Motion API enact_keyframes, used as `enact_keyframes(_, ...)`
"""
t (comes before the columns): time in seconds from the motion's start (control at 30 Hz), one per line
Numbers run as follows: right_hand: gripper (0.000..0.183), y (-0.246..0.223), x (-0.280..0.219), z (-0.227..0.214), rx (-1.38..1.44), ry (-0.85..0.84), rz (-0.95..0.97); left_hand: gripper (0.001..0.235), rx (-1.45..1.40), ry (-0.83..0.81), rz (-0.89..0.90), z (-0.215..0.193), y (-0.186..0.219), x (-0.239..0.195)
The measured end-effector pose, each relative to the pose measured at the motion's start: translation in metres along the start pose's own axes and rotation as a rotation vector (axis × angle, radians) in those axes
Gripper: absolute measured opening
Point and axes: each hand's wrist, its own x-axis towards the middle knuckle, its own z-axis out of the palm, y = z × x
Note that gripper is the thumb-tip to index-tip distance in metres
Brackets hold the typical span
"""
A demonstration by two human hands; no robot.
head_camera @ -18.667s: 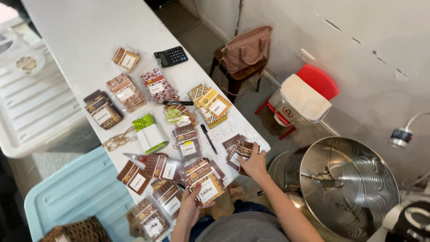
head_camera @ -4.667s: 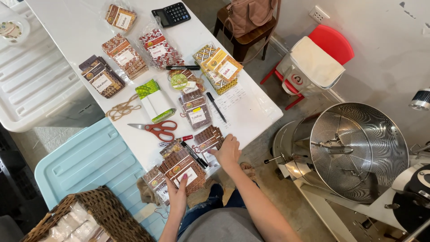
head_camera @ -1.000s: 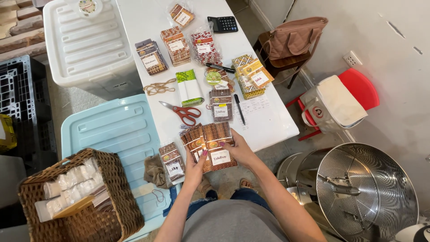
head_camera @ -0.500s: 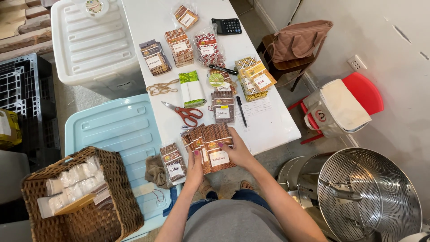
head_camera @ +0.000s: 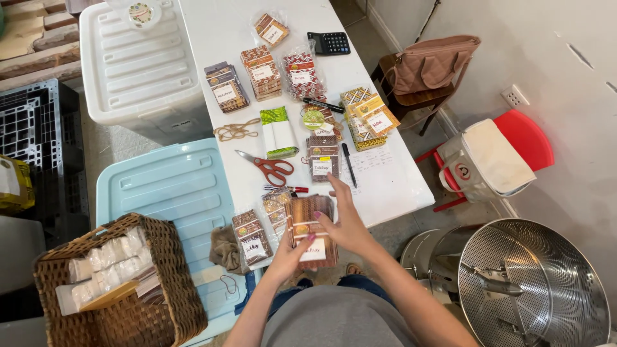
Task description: Sorting and organizing small coffee bags on a table and recording inventory on a paper list
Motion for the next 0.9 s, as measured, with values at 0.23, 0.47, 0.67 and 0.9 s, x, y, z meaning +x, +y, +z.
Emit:
enact_keyframes(0.23, 0.049, 0.023, -0.014, -0.010, -0.292, -0.366, -0.120, 0.085, 0.227, -0.045, -0.148, 0.051, 0.072, -0.077)
enact_keyframes(0.47, 0.041, 0.041, -0.039, -0.002, -0.322, -0.242, -0.270, 0.066, -0.063, 0.064, -0.107, 0.060, 0.033, -0.089)
enact_keyframes(0.67, 0.038, 0.019, -0.046, -0.018, -0.214, -0.207, -0.403, 0.047, -0.086, 0.107, 0.068, 0.073, 0.023, -0.095)
enact_keyframes(0.9, 0.083, 0.044, -0.054, -0.002, 0.368, -0.071, -0.103, 0.052, -0.175, 0.055, 0.156, 0.100, 0.045, -0.106)
